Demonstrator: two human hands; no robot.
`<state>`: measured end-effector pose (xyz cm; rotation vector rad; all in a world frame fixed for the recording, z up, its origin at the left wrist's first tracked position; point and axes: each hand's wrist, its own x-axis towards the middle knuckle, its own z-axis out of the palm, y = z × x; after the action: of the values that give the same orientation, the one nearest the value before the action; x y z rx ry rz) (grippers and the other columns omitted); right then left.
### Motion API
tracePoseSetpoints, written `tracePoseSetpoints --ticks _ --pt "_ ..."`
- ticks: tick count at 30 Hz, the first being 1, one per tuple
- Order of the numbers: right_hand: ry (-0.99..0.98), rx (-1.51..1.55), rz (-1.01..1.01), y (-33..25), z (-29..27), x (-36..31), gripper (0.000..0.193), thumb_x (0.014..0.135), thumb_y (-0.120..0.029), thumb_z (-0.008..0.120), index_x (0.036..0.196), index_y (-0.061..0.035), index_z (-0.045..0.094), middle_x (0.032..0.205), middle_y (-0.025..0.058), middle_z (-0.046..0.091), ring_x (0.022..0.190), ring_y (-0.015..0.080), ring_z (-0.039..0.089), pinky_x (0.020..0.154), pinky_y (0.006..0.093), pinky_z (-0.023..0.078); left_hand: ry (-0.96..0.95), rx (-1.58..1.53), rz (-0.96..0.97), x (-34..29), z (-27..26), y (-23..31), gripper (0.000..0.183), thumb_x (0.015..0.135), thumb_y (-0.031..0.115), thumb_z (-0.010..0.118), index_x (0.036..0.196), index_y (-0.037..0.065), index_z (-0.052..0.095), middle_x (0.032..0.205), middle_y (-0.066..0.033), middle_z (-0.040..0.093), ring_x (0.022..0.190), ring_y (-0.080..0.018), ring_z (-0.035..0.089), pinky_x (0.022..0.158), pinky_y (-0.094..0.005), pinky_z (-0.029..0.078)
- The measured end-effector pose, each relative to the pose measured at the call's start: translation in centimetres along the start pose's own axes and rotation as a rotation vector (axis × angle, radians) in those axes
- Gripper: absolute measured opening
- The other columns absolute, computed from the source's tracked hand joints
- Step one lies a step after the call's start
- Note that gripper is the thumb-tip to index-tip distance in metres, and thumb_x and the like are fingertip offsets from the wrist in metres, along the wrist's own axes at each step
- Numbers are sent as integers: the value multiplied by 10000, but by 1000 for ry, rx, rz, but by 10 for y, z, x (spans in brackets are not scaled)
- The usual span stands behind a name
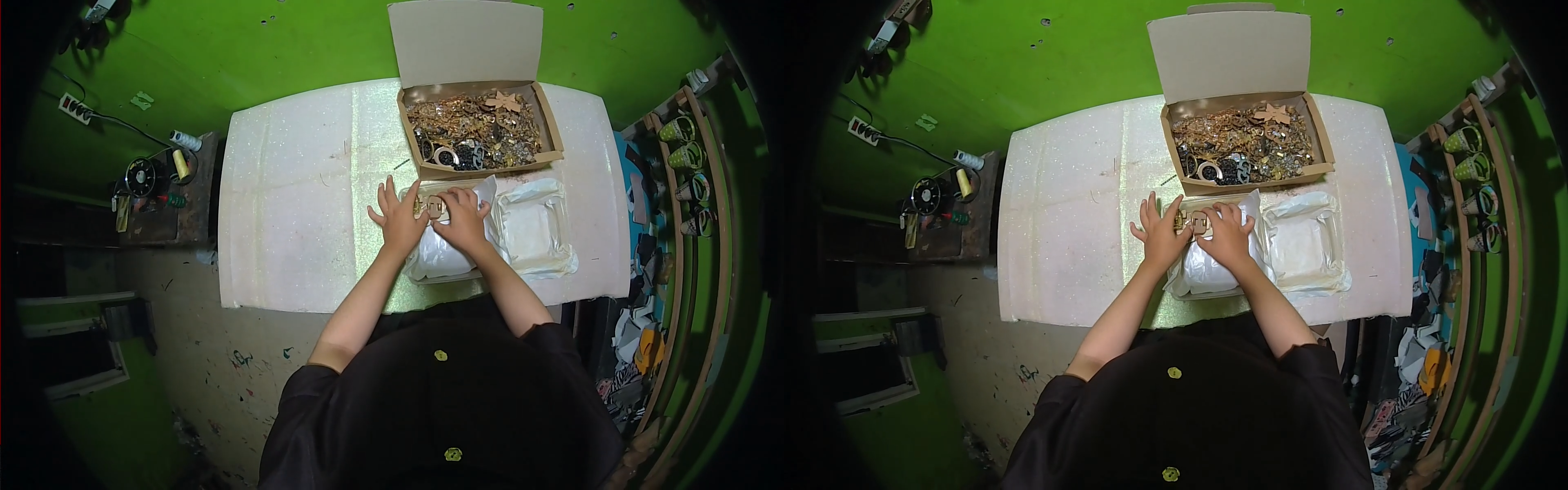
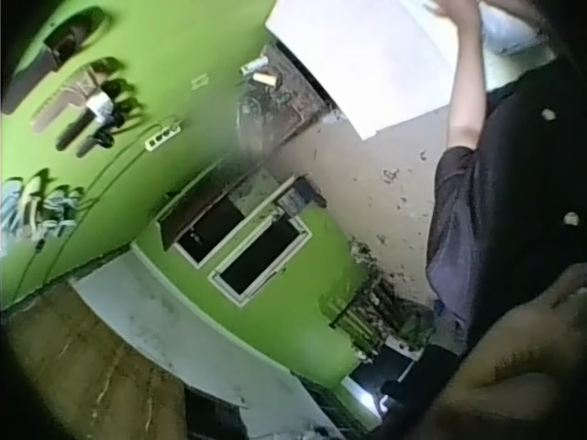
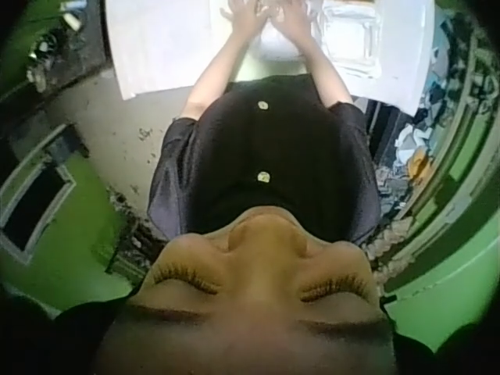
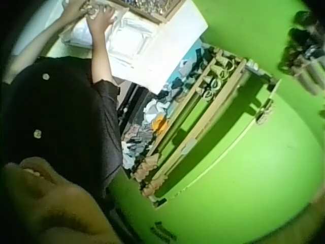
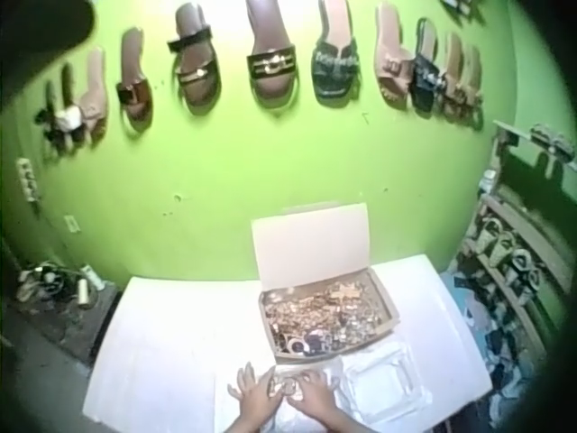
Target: Sorting various metal shoe ornaments and buckles from a large box into smaller containers.
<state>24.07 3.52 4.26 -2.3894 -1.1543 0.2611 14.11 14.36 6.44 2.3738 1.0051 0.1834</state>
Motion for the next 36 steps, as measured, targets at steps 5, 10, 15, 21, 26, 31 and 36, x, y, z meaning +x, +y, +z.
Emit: tracePoseSetpoints --ticks 5,10,15,21,26,31,36 --pt "7 -28 -65 5 2 2 571 619 -250 715 1160 -181 545 1210 52 493 1196 252 370 942 514 187 -1 -8 1 0 -1 0 662 715 264 698 1328 256 447 1458 -240 154 1360 -410 78 990 -672 18" --pt "0 -12 -56 -2 -11 3 532 630 -213 701 1136 -152 548 1167 22 518 1158 236 408 924 509 203 15 -36 -4 -1 -2 -3 621 716 324 704 1295 254 492 1449 -249 170 1355 -416 91 985 -675 12" --pt "16 -25 -79 -1 -2 4 522 636 -200 698 1136 -163 552 1150 23 522 1161 232 406 922 517 202 50 -57 0 -1 -2 -6 580 724 363 691 1269 253 526 1444 -247 190 1352 -415 102 984 -676 10" --pt "4 7 -47 0 3 3 495 646 -187 694 1123 -172 562 1157 12 531 1170 231 402 923 530 188 72 -69 -7 -3 -2 -13 580 728 369 690 1275 270 523 1448 -241 189 1354 -404 106 988 -668 7" --pt "-6 28 -58 4 4 5 477 655 -187 691 1113 -179 560 1148 -1 553 1169 242 411 937 566 167 76 -97 -35 -3 -2 -19 581 727 358 693 1277 279 521 1456 -234 180 1358 -394 99 994 -653 13" --pt "-32 15 -77 1 4 6 485 653 -180 699 1115 -183 550 1159 0 556 1152 246 433 970 615 131 77 -107 -51 -2 0 -20 596 720 350 700 1283 282 515 1462 -226 172 1360 -390 95 998 -638 19" --pt "-4 5 -87 2 6 7 495 646 -173 701 1113 -183 538 1124 1 559 1132 240 447 968 609 141 59 -112 -62 -1 0 -22 599 726 377 699 1288 293 510 1458 -233 178 1354 -395 96 994 -634 9"
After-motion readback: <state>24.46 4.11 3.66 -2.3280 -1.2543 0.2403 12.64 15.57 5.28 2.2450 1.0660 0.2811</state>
